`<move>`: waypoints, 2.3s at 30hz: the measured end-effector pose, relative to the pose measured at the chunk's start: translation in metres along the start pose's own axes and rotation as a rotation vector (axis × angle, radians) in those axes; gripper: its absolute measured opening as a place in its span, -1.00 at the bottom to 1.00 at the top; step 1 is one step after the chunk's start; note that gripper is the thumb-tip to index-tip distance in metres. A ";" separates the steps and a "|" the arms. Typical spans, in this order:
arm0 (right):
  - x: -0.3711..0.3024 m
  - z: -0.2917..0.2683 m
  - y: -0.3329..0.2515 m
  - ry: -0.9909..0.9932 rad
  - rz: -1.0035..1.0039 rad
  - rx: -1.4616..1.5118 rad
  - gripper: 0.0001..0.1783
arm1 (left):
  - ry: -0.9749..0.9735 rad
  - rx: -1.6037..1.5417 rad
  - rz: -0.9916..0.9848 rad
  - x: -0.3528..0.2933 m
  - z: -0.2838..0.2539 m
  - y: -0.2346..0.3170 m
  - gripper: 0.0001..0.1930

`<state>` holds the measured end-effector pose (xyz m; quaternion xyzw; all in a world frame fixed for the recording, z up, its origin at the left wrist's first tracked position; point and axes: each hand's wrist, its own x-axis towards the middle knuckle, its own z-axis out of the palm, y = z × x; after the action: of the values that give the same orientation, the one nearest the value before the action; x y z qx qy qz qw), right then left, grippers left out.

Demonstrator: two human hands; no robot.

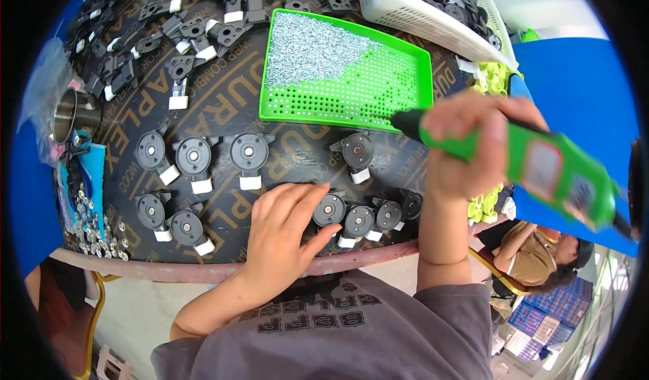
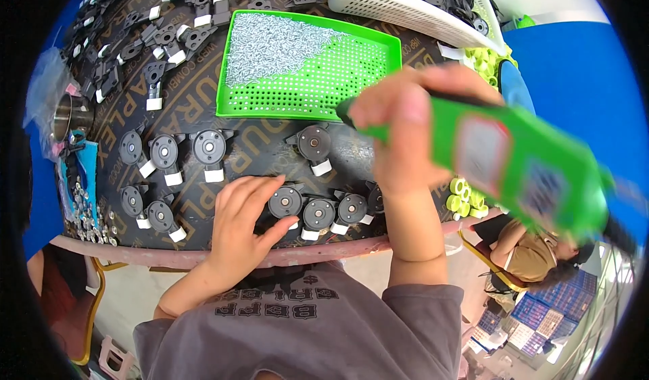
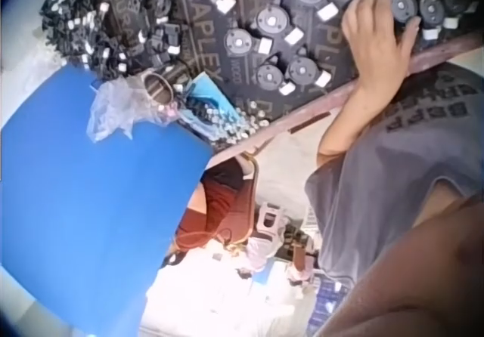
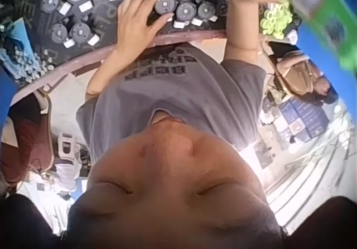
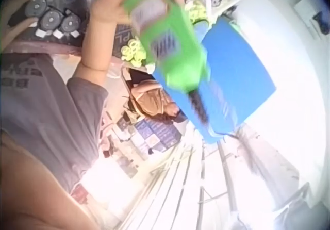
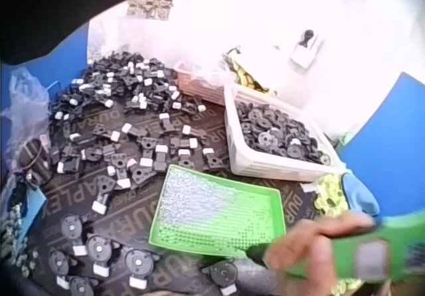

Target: Assembling small black plastic parts using an electric screwdriver and screws at a factory workstation.

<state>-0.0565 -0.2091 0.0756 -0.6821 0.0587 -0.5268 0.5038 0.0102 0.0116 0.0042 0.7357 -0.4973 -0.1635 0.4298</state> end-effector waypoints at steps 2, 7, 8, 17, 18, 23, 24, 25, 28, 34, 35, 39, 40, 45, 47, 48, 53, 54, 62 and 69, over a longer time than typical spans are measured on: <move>-0.002 0.004 -0.045 -0.141 0.031 0.119 -0.69 | -0.002 -0.016 0.021 0.001 -0.001 0.001 -0.43; -0.027 0.006 -0.087 -0.531 0.057 0.248 -0.72 | -0.019 0.009 0.031 0.000 0.000 -0.001 -0.41; -0.036 0.013 -0.086 -0.487 0.089 0.288 -0.69 | -0.015 0.029 0.024 -0.003 -0.001 -0.002 -0.41; -0.064 0.025 -0.087 -0.324 0.178 0.211 -0.59 | -0.031 0.005 0.044 0.002 0.001 0.003 -0.40; -0.065 0.025 -0.086 -0.320 0.187 0.208 -0.58 | -0.031 0.005 0.043 0.002 0.001 0.002 -0.40; -0.056 0.023 -0.088 -0.420 0.263 0.207 -0.60 | -0.023 0.019 0.031 -0.001 0.001 0.000 -0.41; -0.050 0.023 -0.087 -0.486 0.263 0.200 -0.64 | -0.023 0.015 0.036 0.000 0.001 0.001 -0.41; -0.047 0.024 -0.087 -0.553 0.262 0.195 -0.67 | -0.022 0.016 0.030 0.000 0.001 0.001 -0.41; -0.052 0.023 -0.085 -0.480 0.257 0.141 -0.69 | -0.017 0.027 0.024 0.000 0.001 0.004 -0.42; -0.027 0.005 -0.075 -0.603 0.160 0.326 -0.63 | -0.049 0.209 0.061 -0.001 0.003 0.008 -0.32; -0.014 0.001 -0.073 -0.734 0.103 0.319 -0.63 | -0.033 0.267 0.028 -0.003 -0.004 0.012 -0.25; -0.009 0.001 -0.065 -0.113 0.149 0.110 -0.66 | 0.045 0.585 -0.104 0.009 -0.024 0.017 -0.08; -0.004 0.001 -0.049 -0.020 0.122 0.077 -0.67 | 0.056 0.634 -0.133 0.014 -0.029 0.015 -0.10; 0.013 -0.010 0.012 -0.026 -0.005 -0.050 -0.75 | 0.000 0.697 -0.144 0.012 -0.025 0.005 -0.25; 0.012 -0.006 0.018 -0.045 0.024 -0.031 -0.77 | -0.041 0.621 -0.116 0.008 -0.022 0.011 -0.35; 0.012 -0.003 0.020 -0.040 0.026 -0.033 -0.77 | -0.048 0.563 -0.085 0.006 -0.020 0.012 -0.38; 0.013 0.004 0.025 -0.071 0.051 -0.032 -0.79 | -0.005 0.412 0.015 0.008 -0.014 0.003 -0.48; 0.012 0.005 0.024 -0.067 0.061 -0.020 -0.79 | 0.014 0.357 0.018 0.011 -0.015 0.004 -0.58; 0.011 0.001 0.025 -0.085 0.011 -0.082 -0.80 | 0.067 0.166 0.048 0.013 -0.008 0.002 -0.52; 0.004 0.014 -0.030 -0.101 0.062 0.034 -0.77 | 0.039 0.026 -0.019 0.013 -0.006 -0.003 -0.48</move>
<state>-0.0573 -0.1889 0.1017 -0.6969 0.0452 -0.4767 0.5339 0.0217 0.0033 0.0075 0.7490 -0.4838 -0.1467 0.4282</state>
